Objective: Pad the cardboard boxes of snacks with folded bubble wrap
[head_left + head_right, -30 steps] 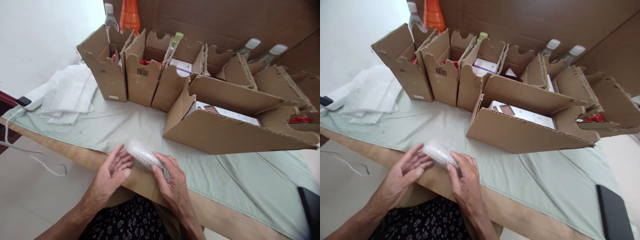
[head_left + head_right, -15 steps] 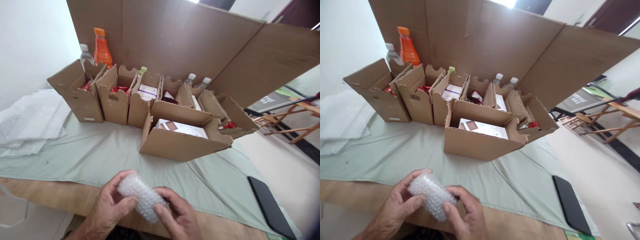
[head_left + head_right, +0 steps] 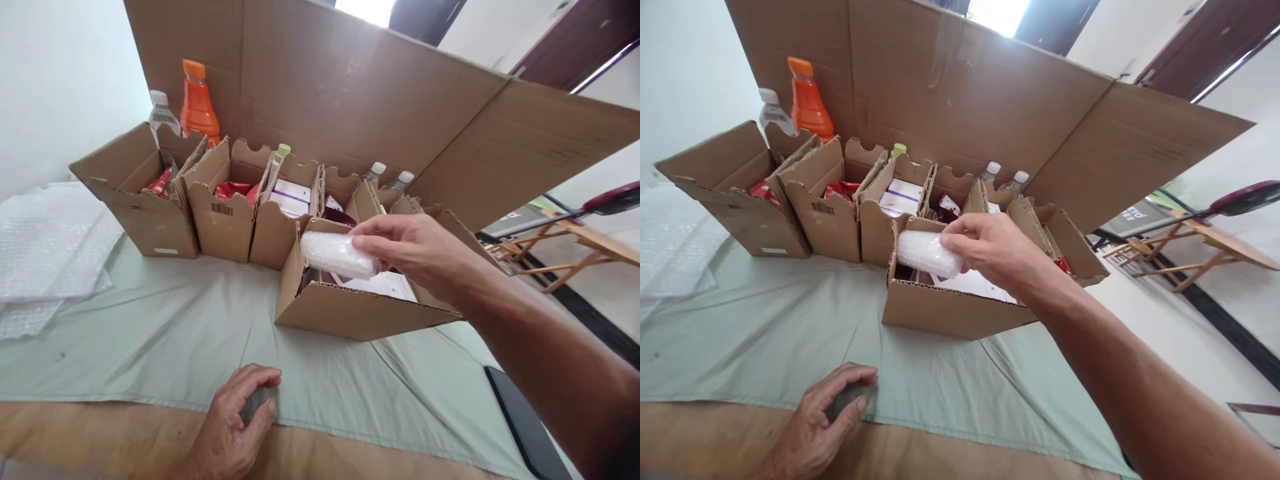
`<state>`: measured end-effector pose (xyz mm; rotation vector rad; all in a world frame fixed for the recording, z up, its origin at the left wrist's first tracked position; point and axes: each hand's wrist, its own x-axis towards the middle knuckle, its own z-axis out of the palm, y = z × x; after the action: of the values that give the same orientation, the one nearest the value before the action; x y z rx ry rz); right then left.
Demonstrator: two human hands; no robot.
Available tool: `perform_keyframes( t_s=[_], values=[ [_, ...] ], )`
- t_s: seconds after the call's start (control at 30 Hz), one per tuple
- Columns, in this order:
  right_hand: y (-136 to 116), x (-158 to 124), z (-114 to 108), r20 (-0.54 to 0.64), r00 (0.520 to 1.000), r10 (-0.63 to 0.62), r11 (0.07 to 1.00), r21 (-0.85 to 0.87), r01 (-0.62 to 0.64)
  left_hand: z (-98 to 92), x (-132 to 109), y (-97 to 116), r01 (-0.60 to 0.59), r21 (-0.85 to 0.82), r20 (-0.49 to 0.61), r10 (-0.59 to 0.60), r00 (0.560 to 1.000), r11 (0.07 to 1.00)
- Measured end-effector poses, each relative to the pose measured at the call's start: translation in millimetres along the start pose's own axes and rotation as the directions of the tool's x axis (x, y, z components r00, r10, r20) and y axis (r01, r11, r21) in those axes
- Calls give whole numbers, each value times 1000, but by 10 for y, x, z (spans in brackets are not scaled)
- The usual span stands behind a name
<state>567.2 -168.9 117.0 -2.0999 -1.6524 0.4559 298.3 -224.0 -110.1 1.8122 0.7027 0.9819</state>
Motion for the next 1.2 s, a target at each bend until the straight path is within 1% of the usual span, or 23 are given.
perform_keyframes(
  t_s=[0.03, 0.07, 0.1, 0.13, 0.2, 0.27, 0.33, 0.43, 0.5, 0.57, 0.67, 0.77, 0.83, 0.93, 1.0, 1.07, 1.13, 1.17, 1.2],
  values=[
    [-74, 88, 25, 94, 993, 74, 997, -21, -73, -8, 10, 12, -17, 5, 8, 17, 1000, 1000],
    [-151, 161, 52, 172, 974, 145, 989, -67, -135, -16, 22, 25, -32, 7, 16, 31, 999, 999],
    [-227, 220, 82, 229, 954, 193, 978, -123, -169, -22, 34, 36, -48, 8, 21, 48, 999, 999],
    [-299, 270, 117, 271, 937, 220, 965, -201, -168, -27, 45, 45, -65, 11, 23, 65, 998, 998],
    [-414, 341, 199, 358, 903, 236, 932, -346, -107, -33, 63, 55, -95, 17, 28, 94, 995, 995],
    [-476, 379, 292, 447, 866, 223, 896, -443, -2, -35, 72, 52, -116, 21, 31, 115, 993, 993],
    [-494, 390, 378, 484, 855, 185, 860, -500, 98, -33, 73, 42, -132, 21, 31, 131, 991, 991],
    [-512, 385, 470, 490, 862, 131, 800, -566, 200, -22, 64, 28, -144, 24, 36, 143, 989, 989],
    [-549, 389, 498, 497, 857, 134, 770, -597, 225, -12, 54, 24, -139, 34, 43, 137, 990, 990],
    [-587, 395, 482, 511, 847, 147, 764, -602, 231, -3, 46, 23, -137, 47, 47, 135, 990, 989],
    [-567, 375, 354, 552, 824, 128, 807, -541, 237, 0, 38, 18, -137, 57, 47, 134, 990, 989],
    [-441, 295, 190, 588, 805, 77, 879, -421, 224, -2, 32, 11, -137, 62, 43, 135, 990, 989],
    [-359, 232, 151, 570, 821, 35, 898, -379, 224, 1, 29, 7, -141, 76, 37, 139, 990, 987],
    [-332, 185, 233, 521, 853, -9, 865, -424, 269, 16, 28, -1, -156, 98, 20, 154, 988, 983],
    [-375, 201, 313, 519, 855, -11, 846, -450, 285, 31, 29, -7, -173, 111, 19, 172, 985, 979],
    [-426, 218, 334, 525, 851, -10, 849, -446, 285, 39, 28, -9, -175, 122, 21, 174, 985, 977],
    [-437, 171, 260, 505, 862, -43, 862, -417, 288, 22, 18, 5, -157, 129, 17, 157, 988, 979],
    [-412, 102, 190, 459, 885, -77, 876, -393, 280, -1, 9, 21, -144, 132, 5, 144, 990, 981],
    [-360, -3, 106, 372, 921, -117, 897, -359, 259, -36, 0, 43, -132, 137, -10, 135, 991, 982]
  ],
)
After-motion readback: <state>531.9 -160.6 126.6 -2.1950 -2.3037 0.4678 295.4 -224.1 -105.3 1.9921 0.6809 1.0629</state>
